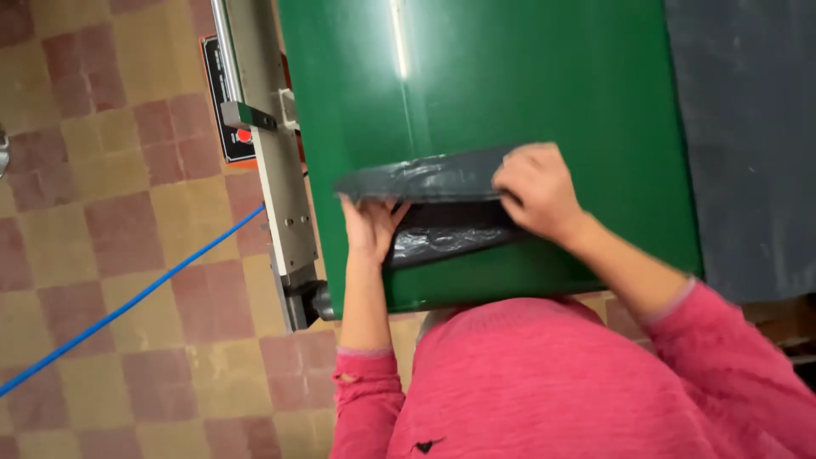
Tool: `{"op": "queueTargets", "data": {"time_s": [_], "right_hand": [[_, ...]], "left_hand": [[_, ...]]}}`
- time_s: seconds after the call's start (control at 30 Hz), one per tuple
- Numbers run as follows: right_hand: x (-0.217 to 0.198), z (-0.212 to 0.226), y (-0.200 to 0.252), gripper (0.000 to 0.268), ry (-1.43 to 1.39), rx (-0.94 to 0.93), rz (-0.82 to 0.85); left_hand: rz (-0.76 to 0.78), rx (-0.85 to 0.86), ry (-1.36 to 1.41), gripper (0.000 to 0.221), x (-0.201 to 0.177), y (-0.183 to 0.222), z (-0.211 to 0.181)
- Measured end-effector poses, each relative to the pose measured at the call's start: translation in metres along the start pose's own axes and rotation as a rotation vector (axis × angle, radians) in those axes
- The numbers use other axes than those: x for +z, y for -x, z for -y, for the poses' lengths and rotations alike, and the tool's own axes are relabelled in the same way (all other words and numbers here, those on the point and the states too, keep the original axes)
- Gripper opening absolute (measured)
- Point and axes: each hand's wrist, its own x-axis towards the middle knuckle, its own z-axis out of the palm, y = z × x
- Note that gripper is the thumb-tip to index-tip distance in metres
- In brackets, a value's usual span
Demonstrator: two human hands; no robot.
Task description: Folding black plastic bags on a conveyor belt and placing them into a plastic crate.
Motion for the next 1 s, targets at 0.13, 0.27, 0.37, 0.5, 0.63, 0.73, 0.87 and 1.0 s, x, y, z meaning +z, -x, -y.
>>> {"op": "queueTargets", "data": {"time_s": [0.13, 0.27, 0.37, 0.5, 0.63, 0.73, 0.87, 1.0], "right_hand": [[0.012, 0.027, 0.063, 0.022, 0.044, 0.071, 0.025], [0.031, 0.029, 0.101, 0.019, 0.126, 0.162, 0.012], [0.030, 0.037, 0.100, 0.021, 0.175, 0.203, 0.040], [0.031, 0.075, 0.075, 0.036, 0.322, 0.207, 0.037], [0.072, 0.110, 0.083, 0.053, 0.024, 0.004, 0.166], [0.089, 0.110, 0.110, 0.047, -0.089, -0.009, 0.124], [0.129, 0.080, 0.183, 0.038, -0.397, 0.491, -0.014], [0.138, 0.017, 0.167, 0.028, -0.901, 0.898, -0.312]], "left_hand": [[-0.214, -0.042, 0.336, 0.087, -0.042, 0.013, 0.025], [-0.152, 0.181, 0.032, 0.074, -0.060, 0.032, 0.036], [-0.235, 0.399, -0.519, 0.076, -0.024, 0.084, 0.015], [-0.152, 0.899, -1.636, 0.068, -0.005, 0.107, -0.005], [0.316, 0.687, -2.115, 0.016, 0.006, 0.092, -0.003], [0.671, 0.496, -1.943, 0.017, 0.041, 0.064, -0.015], [0.814, 0.207, -1.213, 0.030, 0.027, -0.018, 0.005], [0.483, -0.425, -0.695, 0.061, -0.014, -0.084, 0.044]]}}
